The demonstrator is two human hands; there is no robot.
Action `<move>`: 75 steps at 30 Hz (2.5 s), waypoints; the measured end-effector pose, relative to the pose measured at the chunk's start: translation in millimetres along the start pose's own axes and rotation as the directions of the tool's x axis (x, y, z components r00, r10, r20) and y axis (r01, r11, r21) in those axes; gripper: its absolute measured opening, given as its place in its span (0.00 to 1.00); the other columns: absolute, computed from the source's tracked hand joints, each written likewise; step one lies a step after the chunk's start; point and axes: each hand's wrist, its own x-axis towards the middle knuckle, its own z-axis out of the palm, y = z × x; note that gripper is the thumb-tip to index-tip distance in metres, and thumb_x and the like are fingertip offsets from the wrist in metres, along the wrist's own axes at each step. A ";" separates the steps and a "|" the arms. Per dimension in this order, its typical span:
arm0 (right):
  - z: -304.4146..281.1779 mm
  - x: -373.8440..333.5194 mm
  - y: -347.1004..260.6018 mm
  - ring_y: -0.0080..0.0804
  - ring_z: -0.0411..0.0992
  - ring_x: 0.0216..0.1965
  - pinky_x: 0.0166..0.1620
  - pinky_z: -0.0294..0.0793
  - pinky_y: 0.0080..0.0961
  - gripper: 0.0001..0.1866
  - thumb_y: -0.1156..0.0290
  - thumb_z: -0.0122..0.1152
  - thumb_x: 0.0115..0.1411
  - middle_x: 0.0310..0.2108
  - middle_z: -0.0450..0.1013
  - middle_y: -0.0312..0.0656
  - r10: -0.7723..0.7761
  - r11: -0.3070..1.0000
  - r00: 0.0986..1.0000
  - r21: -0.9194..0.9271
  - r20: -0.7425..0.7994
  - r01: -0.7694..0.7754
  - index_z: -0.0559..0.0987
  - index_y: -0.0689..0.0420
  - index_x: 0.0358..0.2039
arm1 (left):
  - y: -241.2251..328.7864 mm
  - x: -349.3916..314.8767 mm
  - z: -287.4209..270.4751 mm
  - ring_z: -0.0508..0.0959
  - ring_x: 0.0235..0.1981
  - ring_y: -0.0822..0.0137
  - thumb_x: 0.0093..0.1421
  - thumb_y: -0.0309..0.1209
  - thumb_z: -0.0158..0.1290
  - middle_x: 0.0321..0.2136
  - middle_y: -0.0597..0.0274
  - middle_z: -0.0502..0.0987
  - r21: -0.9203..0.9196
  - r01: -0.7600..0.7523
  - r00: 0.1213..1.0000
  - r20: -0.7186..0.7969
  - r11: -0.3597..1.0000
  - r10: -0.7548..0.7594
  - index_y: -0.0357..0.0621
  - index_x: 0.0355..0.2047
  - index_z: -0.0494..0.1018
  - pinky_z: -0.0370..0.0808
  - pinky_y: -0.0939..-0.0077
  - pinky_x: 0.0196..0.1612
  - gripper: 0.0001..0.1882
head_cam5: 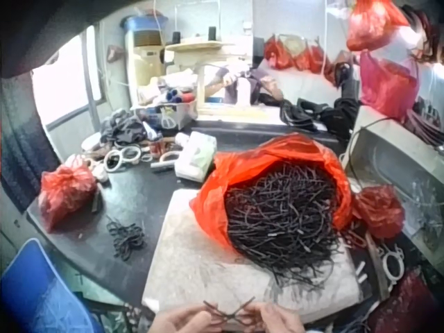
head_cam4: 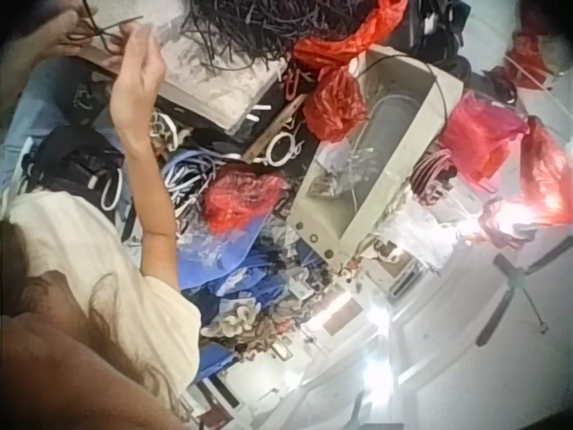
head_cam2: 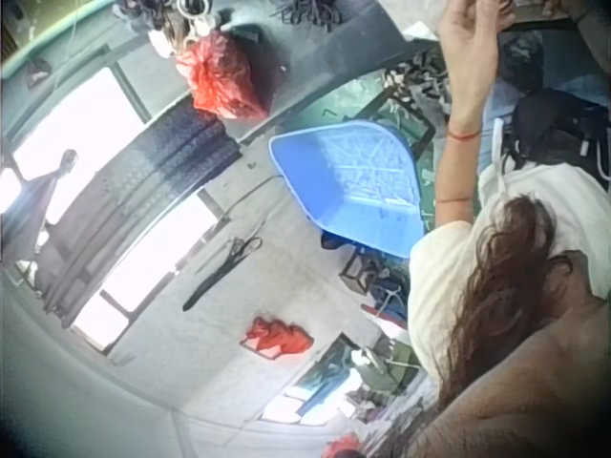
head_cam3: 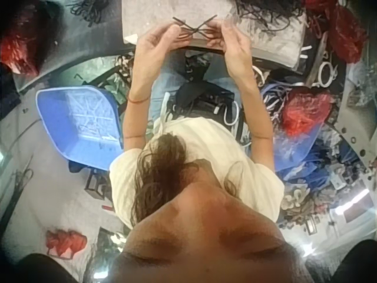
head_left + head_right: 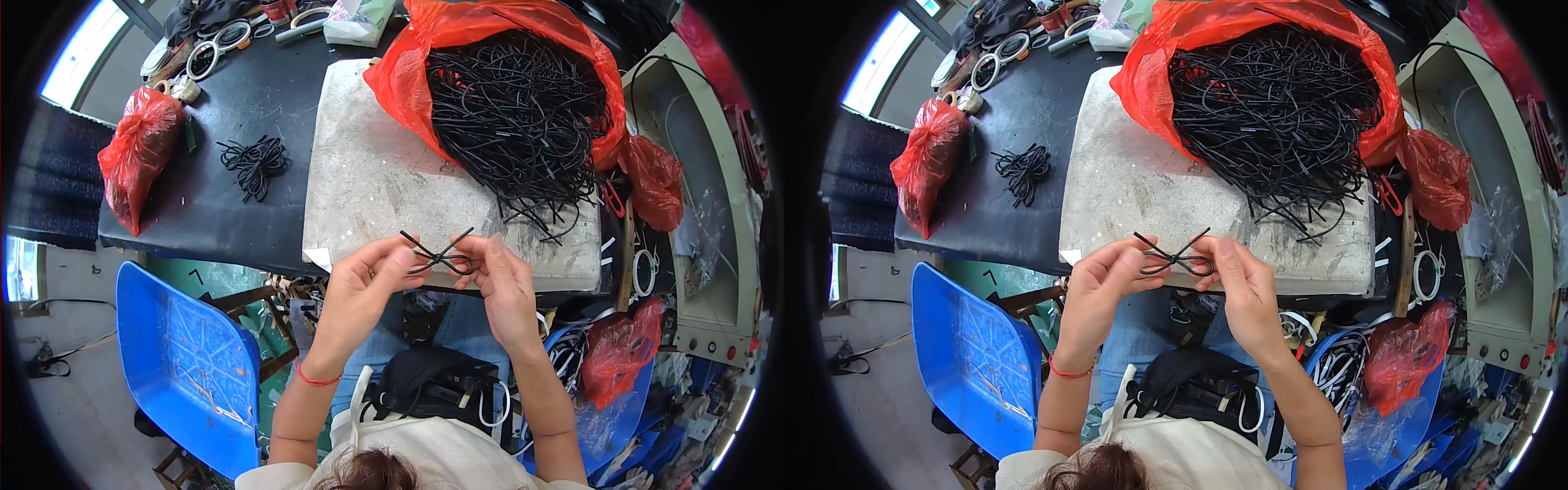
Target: The person repeatedly picks up black cables from a red bag and ties them into figure-eight shapes by hand. The tied cables are placed on a white cloth on the table. The person continues this repetitive tying process throughout the video.
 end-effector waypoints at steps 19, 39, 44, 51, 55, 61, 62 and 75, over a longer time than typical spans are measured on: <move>32.1 -4.5 1.7 0.20 0.72 0.31 0.34 0.72 0.15 0.07 0.77 0.59 0.54 0.30 0.74 0.40 -0.069 0.996 0.994 -0.058 -0.087 0.064 0.75 0.64 0.33 | -23.3 -2.4 26.7 0.77 0.23 0.75 0.56 0.21 0.50 0.24 0.58 0.77 0.201 -0.260 0.912 -0.270 0.944 0.309 0.29 0.31 0.70 0.75 0.85 0.27 0.05; -25.9 53.2 -17.8 0.33 0.64 0.31 0.36 0.62 0.29 0.08 0.73 0.60 0.48 0.25 0.68 0.35 -0.686 -0.067 0.698 -0.973 0.207 0.223 0.77 0.55 0.31 | -31.1 0.4 19.9 0.74 0.35 0.57 0.48 0.18 0.55 0.33 0.55 0.74 0.764 -0.580 0.654 0.230 0.282 0.721 0.37 0.34 0.73 0.71 0.70 0.37 0.11; -29.9 32.4 -32.0 0.34 0.64 0.30 0.36 0.63 0.29 0.09 0.76 0.62 0.48 0.25 0.67 0.37 -0.769 -0.085 0.606 -0.971 0.206 0.222 0.77 0.56 0.33 | -31.4 0.9 37.3 0.75 0.37 0.57 0.48 0.18 0.54 0.36 0.56 0.74 0.723 -0.644 0.610 0.287 0.251 0.739 0.38 0.36 0.74 0.72 0.70 0.42 0.13; -15.8 -15.2 -45.7 0.29 0.65 0.24 0.27 0.67 0.22 0.14 0.82 0.64 0.45 0.26 0.66 0.39 -0.798 0.048 0.515 -0.820 0.312 0.571 0.77 0.61 0.35 | 5.7 7.6 50.0 0.76 0.37 0.57 0.53 0.22 0.52 0.39 0.55 0.73 0.702 -0.700 0.564 0.434 0.129 0.703 0.38 0.44 0.71 0.71 0.70 0.46 0.16; -13.2 -21.7 -55.9 0.24 0.64 0.22 0.24 0.64 0.16 0.15 0.82 0.64 0.45 0.24 0.66 0.38 -0.779 0.166 0.582 -0.819 0.232 0.549 0.79 0.58 0.36 | 18.2 -6.4 56.6 0.76 0.31 0.72 0.59 0.26 0.48 0.33 0.59 0.75 0.261 -0.352 0.920 0.273 0.899 0.281 0.36 0.44 0.71 0.73 0.81 0.38 0.13; -23.4 -14.2 -60.1 0.22 0.64 0.21 0.23 0.64 0.16 0.13 0.83 0.62 0.47 0.25 0.68 0.37 -0.785 0.166 0.600 -0.880 0.156 0.445 0.79 0.58 0.35 | 16.6 -7.4 33.5 0.71 0.24 0.81 0.60 0.32 0.48 0.28 0.63 0.75 0.150 0.086 0.949 0.287 0.985 -0.127 0.35 0.42 0.71 0.69 0.88 0.27 0.14; -26.6 -12.6 -61.5 0.22 0.64 0.21 0.23 0.64 0.16 0.13 0.83 0.62 0.47 0.26 0.69 0.37 -0.795 0.164 0.594 -0.900 0.121 0.404 0.79 0.58 0.35 | 16.3 -8.1 28.1 0.70 0.23 0.81 0.60 0.33 0.49 0.27 0.64 0.75 0.207 0.103 0.947 0.280 0.973 -0.159 0.35 0.42 0.72 0.68 0.89 0.26 0.14; -17.6 -10.3 -53.8 0.23 0.65 0.19 0.21 0.64 0.17 0.10 0.81 0.62 0.47 0.25 0.70 0.38 -0.623 0.374 0.774 -0.827 0.110 0.419 0.78 0.59 0.32 | 19.6 -12.2 11.5 0.75 0.27 0.76 0.60 0.32 0.49 0.29 0.59 0.77 0.158 0.289 0.900 0.293 0.944 -0.324 0.34 0.39 0.72 0.72 0.86 0.29 0.12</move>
